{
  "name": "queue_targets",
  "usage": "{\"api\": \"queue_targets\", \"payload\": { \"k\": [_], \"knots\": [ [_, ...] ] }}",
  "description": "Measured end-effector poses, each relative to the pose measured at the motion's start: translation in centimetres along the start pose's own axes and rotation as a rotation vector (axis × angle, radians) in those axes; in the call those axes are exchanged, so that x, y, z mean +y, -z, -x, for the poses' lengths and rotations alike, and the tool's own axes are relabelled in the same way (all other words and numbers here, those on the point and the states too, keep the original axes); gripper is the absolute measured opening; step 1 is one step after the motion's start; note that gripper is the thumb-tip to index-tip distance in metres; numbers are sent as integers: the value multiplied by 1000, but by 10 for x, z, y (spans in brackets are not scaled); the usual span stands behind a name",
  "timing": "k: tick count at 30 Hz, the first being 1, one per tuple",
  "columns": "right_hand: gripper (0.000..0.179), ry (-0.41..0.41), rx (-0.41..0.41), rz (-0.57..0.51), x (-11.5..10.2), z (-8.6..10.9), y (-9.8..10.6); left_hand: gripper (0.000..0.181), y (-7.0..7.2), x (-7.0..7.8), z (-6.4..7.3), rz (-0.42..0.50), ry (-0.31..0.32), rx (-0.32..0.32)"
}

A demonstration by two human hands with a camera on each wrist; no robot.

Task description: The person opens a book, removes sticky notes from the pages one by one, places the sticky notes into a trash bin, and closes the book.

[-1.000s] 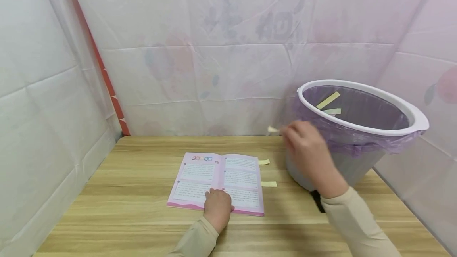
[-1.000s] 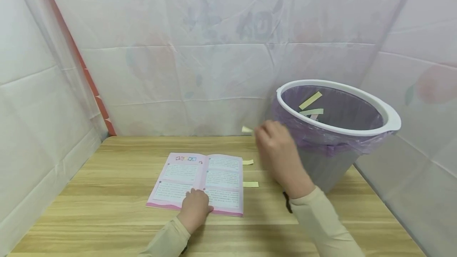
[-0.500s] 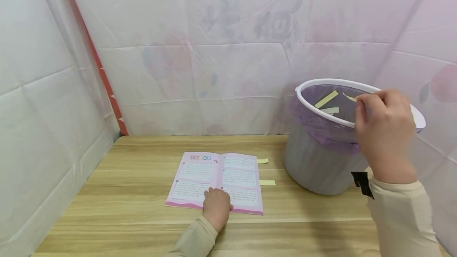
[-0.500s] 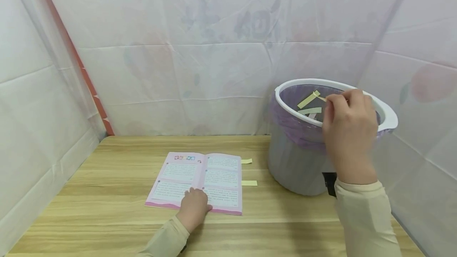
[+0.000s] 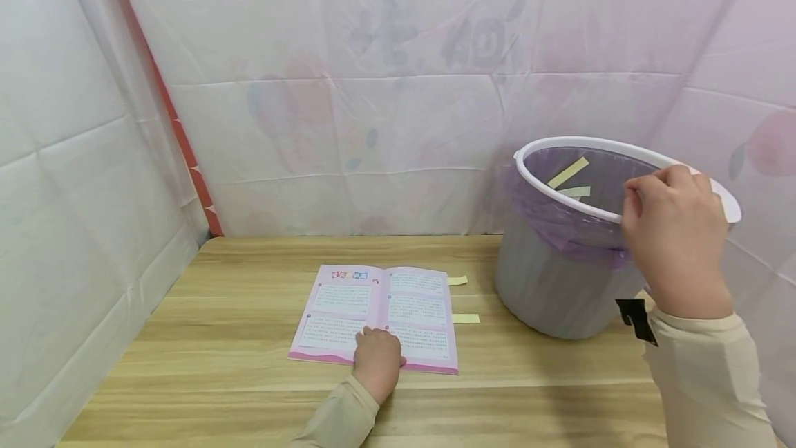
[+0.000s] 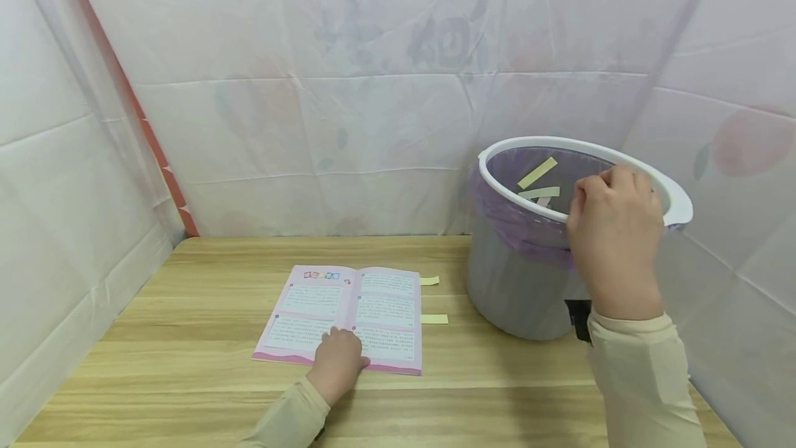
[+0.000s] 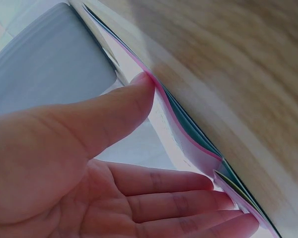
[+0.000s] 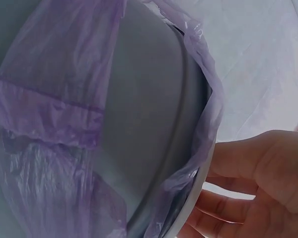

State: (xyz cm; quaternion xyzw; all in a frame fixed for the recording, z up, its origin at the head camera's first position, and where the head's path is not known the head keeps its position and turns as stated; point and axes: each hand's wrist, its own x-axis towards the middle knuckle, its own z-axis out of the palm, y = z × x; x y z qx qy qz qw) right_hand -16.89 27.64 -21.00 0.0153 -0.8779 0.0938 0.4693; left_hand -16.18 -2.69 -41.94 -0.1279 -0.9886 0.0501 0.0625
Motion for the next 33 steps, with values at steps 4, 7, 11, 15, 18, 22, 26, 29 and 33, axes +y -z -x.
{"api": "queue_targets", "payload": {
  "k": [4, 7, 11, 15, 18, 22, 26, 29, 33],
  "knots": [
    [17, 20, 11, -11, 0, 2, -1, 47, -1, 0, -1, -1, 2, -4],
    [16, 54, 38, -29, -3, 4, -2, 47, -2, 0, -2, 2, 5, -12],
    [15, 128, 81, -56, -15, 9, -5, 47, -2, 0, -2, 1, 9, -24],
    [12, 228, 70, -150, -36, 21, -11, 47, -2, 0, -1, -6, 7, -23],
    [13, 279, 6, -267, -54, 35, -22, 46, -3, -1, -2, -2, 5, -14],
    [13, 232, -136, -418, -72, 55, -48, 45, -3, -1, -2, 4, 8, -7],
    [11, 21, -415, -579, -80, 75, -79, 46, -1, -1, -2, 7, 10, -8],
    [18, -168, -668, -680, -81, 89, -100, 47, 1, -1, -2, -1, 5, -14],
    [30, -375, -922, -789, -78, 106, -124, 47, 0, 0, -1, 3, 6, -17]
  ]
}}
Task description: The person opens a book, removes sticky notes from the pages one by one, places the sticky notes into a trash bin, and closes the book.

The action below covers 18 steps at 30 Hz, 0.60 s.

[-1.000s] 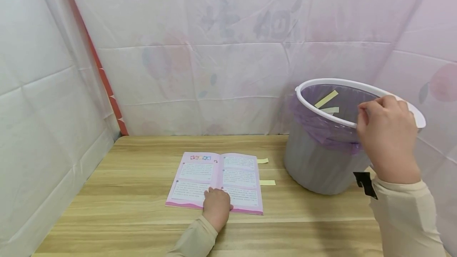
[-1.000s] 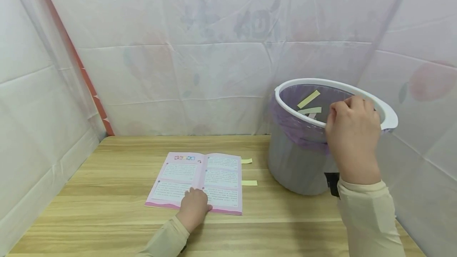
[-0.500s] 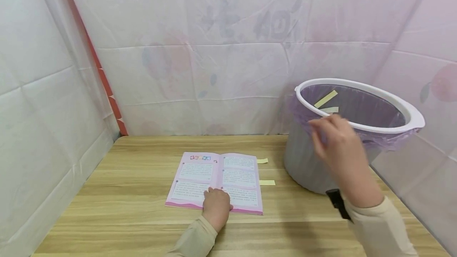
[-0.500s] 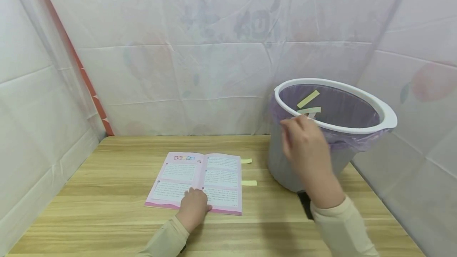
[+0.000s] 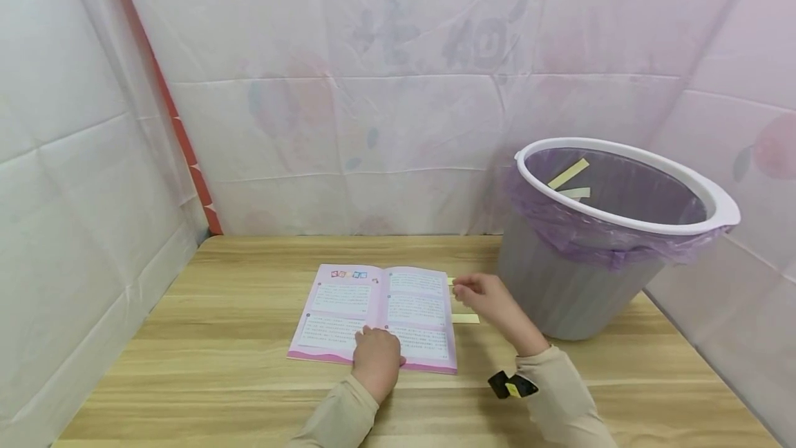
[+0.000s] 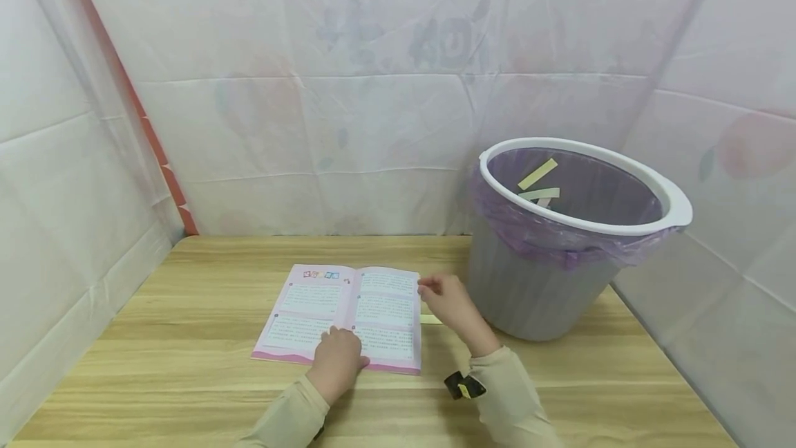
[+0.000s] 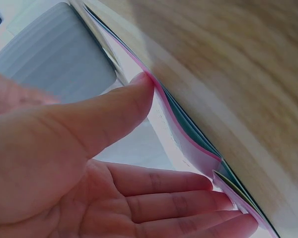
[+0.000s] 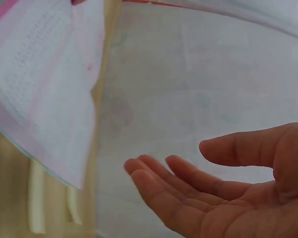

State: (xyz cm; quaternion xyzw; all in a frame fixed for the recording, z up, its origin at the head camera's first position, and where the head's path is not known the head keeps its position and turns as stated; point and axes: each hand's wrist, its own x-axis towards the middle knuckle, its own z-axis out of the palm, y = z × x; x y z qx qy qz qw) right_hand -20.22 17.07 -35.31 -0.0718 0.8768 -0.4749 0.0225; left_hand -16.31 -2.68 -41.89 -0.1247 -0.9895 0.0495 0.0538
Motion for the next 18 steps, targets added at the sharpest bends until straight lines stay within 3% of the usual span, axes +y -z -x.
{"api": "queue_targets", "payload": {
  "k": [5, 12, 18],
  "knots": [
    [35, -160, -40, -98, 22, -9, -15, 47, -2, 0, 0, 5, 0, 7],
    [26, -226, -26, -97, 37, -16, -27, 46, -4, 0, 0, 4, -2, 36],
    [30, -274, -12, -196, 44, -17, -30, 53, -2, -3, 1, -21, -34, 38]
  ]
}}
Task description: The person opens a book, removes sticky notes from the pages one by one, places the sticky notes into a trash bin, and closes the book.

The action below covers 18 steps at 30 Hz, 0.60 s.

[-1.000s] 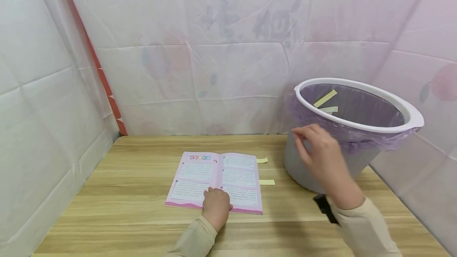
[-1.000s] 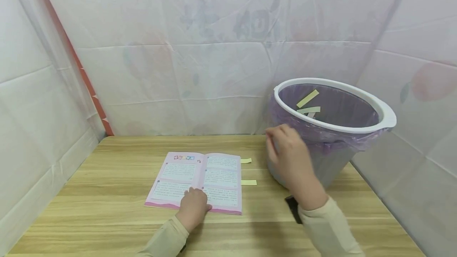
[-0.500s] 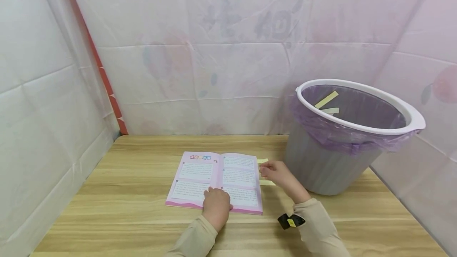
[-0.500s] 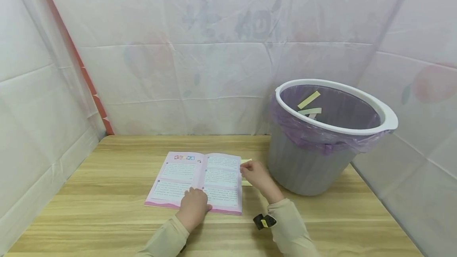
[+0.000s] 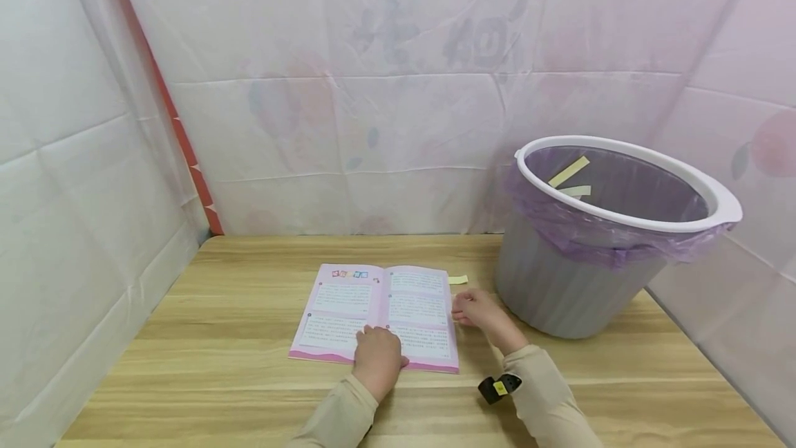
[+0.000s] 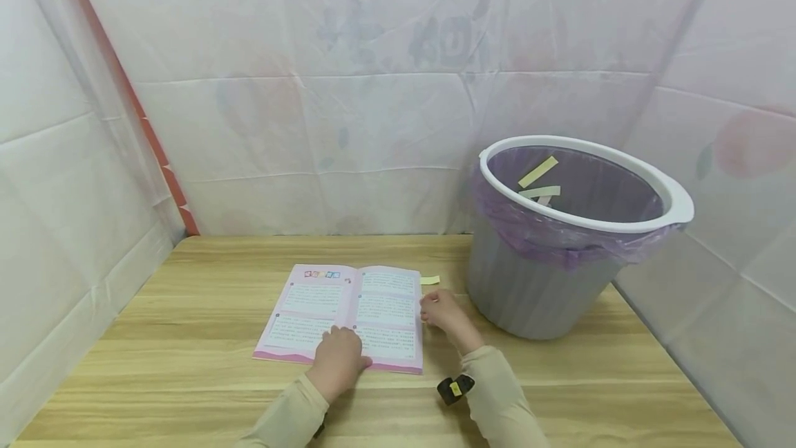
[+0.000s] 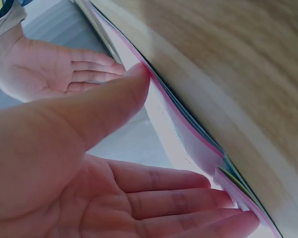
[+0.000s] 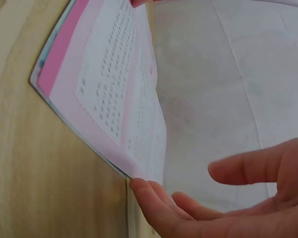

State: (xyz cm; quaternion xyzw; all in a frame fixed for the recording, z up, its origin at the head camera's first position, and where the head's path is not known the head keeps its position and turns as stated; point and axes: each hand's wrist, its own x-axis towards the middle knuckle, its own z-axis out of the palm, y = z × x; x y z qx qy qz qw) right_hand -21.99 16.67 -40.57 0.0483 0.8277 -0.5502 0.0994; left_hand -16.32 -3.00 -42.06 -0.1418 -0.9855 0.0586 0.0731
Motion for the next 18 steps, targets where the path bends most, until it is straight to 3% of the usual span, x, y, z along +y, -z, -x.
{"api": "queue_targets", "payload": {
  "k": [8, 18],
  "knots": [
    [23, -10, -10, -160, 4, 0, -1, 52, 5, -3, 0, 89, -24, 4],
    [38, -49, -17, -233, 3, -1, -5, 63, 10, -9, -3, 203, -22, -104]
  ]
}}
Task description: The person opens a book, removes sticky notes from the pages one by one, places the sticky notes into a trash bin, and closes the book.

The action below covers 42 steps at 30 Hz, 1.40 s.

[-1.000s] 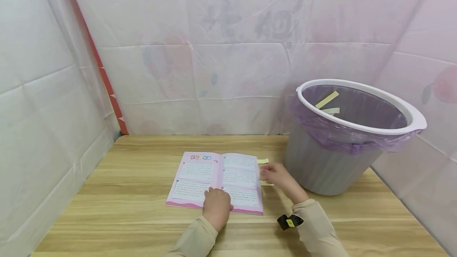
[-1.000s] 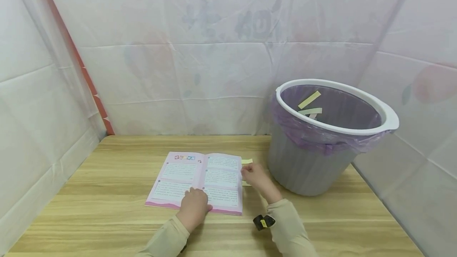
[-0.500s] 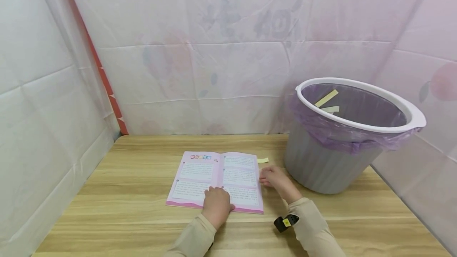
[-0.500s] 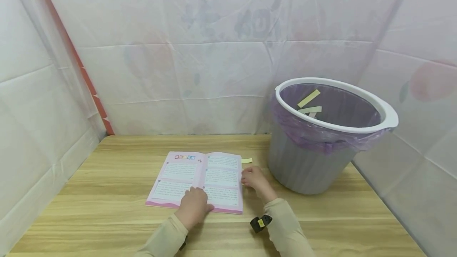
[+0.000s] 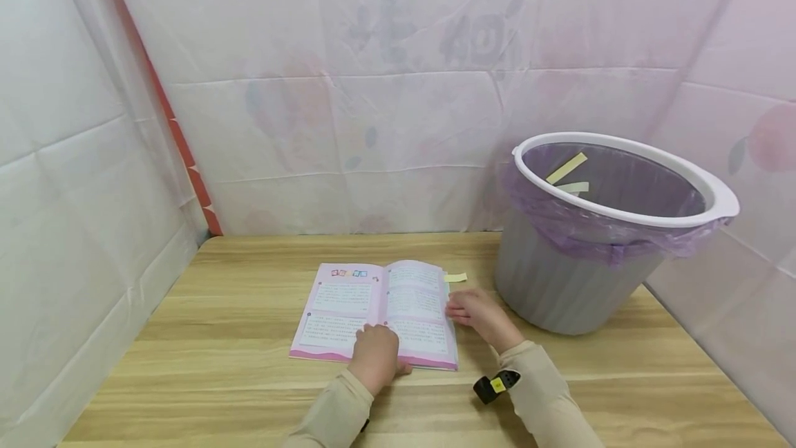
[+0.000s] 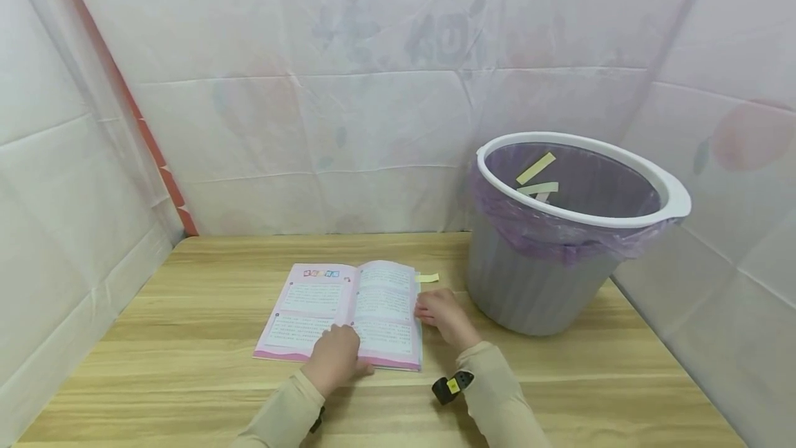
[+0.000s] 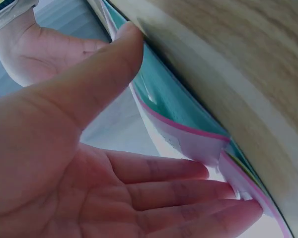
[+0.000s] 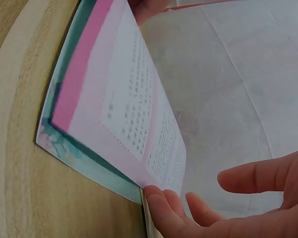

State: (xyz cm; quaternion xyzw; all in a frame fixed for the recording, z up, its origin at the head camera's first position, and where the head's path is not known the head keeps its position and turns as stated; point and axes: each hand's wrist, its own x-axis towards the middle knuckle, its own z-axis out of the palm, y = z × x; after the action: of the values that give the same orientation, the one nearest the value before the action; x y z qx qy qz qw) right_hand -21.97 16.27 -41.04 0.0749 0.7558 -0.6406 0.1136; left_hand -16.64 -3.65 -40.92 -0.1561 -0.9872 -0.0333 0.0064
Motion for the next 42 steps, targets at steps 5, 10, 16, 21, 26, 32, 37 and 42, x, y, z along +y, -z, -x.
{"api": "queue_targets", "payload": {
  "k": [5, 10, 16, 21, 26, 32, 37, 42],
  "knots": [
    [35, 62, -12, 70, -3, 0, 3, 56, 2, -6, 0, 119, -23, -21],
    [25, 228, -28, 514, -5, 3, 9, 45, 7, -10, 2, 168, -88, -10],
    [20, 418, -219, 904, -7, 13, 6, 21, 16, -5, 6, 174, -97, 119],
    [28, 403, -274, 991, -10, 23, 0, 16, 29, 1, 7, 236, -44, 326],
    [26, 384, -257, 998, -11, 26, -2, 37, 46, -4, 5, 311, 18, 491],
    [27, 383, -242, 1004, -12, 27, -2, 63, 57, -20, 4, 245, 104, 498],
    [27, 377, -226, 1015, -11, 29, -4, 74, 58, -29, 3, 131, 163, 428],
    [26, 370, -202, 1002, -11, 31, -7, 68, 53, -37, 1, -8, 206, 330]
  ]
}}
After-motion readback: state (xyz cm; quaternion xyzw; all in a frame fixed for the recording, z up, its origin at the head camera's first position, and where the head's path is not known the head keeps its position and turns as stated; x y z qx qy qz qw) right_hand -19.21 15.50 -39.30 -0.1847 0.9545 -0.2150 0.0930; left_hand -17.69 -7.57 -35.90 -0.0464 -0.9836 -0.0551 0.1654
